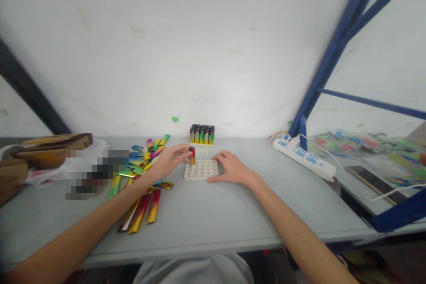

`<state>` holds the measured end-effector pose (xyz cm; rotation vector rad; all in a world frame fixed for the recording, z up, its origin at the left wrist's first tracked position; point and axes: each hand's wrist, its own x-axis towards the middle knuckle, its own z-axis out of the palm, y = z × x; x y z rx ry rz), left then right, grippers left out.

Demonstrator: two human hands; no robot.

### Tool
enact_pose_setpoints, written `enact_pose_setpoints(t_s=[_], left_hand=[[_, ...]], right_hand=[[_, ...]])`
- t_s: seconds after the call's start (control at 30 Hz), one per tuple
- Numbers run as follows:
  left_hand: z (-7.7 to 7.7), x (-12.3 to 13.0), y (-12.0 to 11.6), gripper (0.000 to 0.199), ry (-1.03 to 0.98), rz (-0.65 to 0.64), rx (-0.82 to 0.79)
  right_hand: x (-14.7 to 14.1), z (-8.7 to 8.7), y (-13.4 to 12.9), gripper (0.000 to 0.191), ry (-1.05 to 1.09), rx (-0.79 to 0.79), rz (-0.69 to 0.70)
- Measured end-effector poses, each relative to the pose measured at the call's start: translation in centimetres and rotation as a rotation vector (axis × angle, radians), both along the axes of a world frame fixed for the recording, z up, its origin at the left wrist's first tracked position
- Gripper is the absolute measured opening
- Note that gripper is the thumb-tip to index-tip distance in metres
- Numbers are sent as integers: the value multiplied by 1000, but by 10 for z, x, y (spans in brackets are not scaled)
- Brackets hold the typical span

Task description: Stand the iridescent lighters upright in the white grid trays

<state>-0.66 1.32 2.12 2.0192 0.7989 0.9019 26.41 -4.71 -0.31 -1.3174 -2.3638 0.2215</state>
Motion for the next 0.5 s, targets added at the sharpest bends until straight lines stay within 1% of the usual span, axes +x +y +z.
enact_pose_setpoints(t_s=[0.17,0.3,0.4,0.5], left_hand=[[0,-7,5,40,67,43,79],[-1,-12,11,41,103,1,55],[-1,-15,12,39,173,-2,90],[3,-16,9,36,241,-16,117]], right_hand=[[1,-2,1,71,6,-5,2],[2,-3,3,71,10,-12,9],[3,-2,3,70,26,-14,17],[3,-2,3,70,33,-14,16]])
